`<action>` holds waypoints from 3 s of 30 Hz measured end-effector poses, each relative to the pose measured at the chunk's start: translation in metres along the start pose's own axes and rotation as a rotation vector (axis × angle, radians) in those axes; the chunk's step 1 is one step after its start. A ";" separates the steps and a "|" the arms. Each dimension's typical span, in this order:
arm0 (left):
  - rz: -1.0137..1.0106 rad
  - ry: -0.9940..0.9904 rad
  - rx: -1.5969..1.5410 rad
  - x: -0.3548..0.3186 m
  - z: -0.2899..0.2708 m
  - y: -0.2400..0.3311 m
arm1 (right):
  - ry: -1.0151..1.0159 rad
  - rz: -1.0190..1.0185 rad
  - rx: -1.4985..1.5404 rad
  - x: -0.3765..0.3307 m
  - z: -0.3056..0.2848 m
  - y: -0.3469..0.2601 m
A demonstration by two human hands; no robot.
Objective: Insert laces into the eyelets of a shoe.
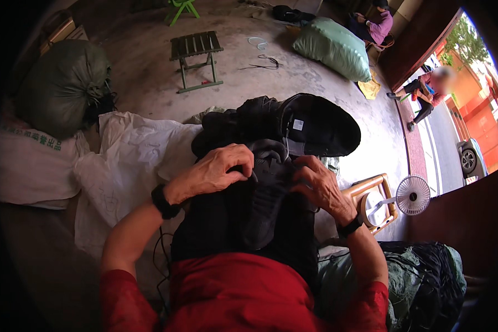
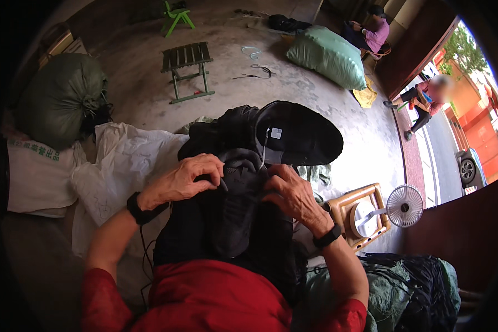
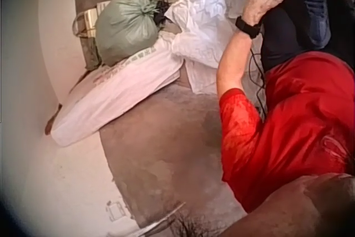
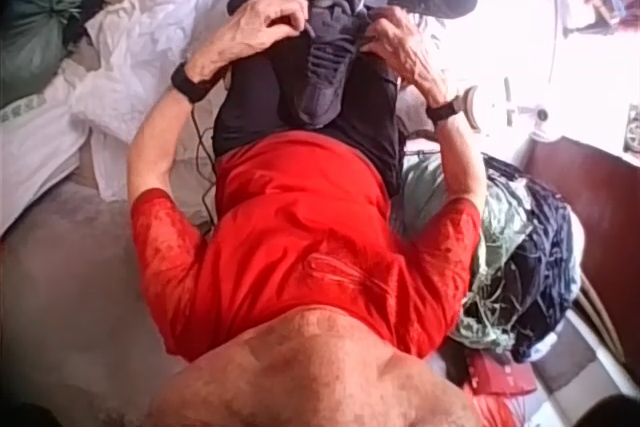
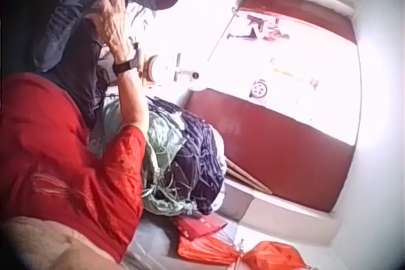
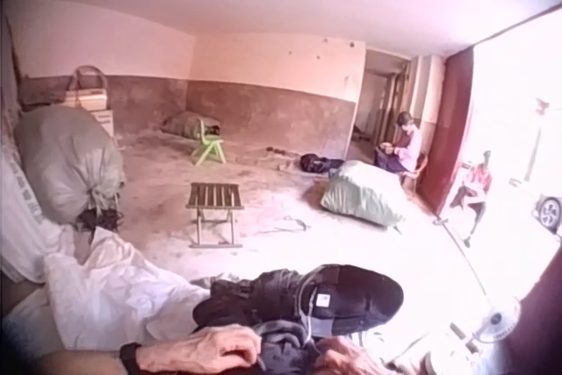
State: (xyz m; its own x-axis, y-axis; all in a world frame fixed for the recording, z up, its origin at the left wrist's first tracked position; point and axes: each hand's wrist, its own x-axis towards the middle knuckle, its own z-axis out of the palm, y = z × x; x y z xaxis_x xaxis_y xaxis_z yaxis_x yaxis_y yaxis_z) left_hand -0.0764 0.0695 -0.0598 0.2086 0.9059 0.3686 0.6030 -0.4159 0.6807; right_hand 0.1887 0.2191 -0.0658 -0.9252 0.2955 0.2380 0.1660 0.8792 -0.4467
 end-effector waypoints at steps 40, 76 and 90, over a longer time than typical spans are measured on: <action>0.170 0.440 0.260 0.025 0.093 0.056 | 0.898 0.501 0.861 -0.038 -0.129 0.033; -0.082 0.116 0.024 -0.016 0.033 0.000 | 0.390 -0.167 -0.331 0.036 0.042 -0.043; -0.379 0.321 -0.358 0.032 0.005 -0.041 | -0.077 -0.150 -0.187 -0.064 0.061 -0.107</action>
State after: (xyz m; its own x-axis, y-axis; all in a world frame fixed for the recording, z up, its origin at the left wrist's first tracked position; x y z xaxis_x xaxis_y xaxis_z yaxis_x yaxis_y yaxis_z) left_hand -0.0906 0.1159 -0.0786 -0.2463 0.9497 0.1933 0.2820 -0.1207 0.9518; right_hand 0.2092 0.0834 -0.0859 -0.9662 0.1334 0.2204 0.0783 0.9671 -0.2422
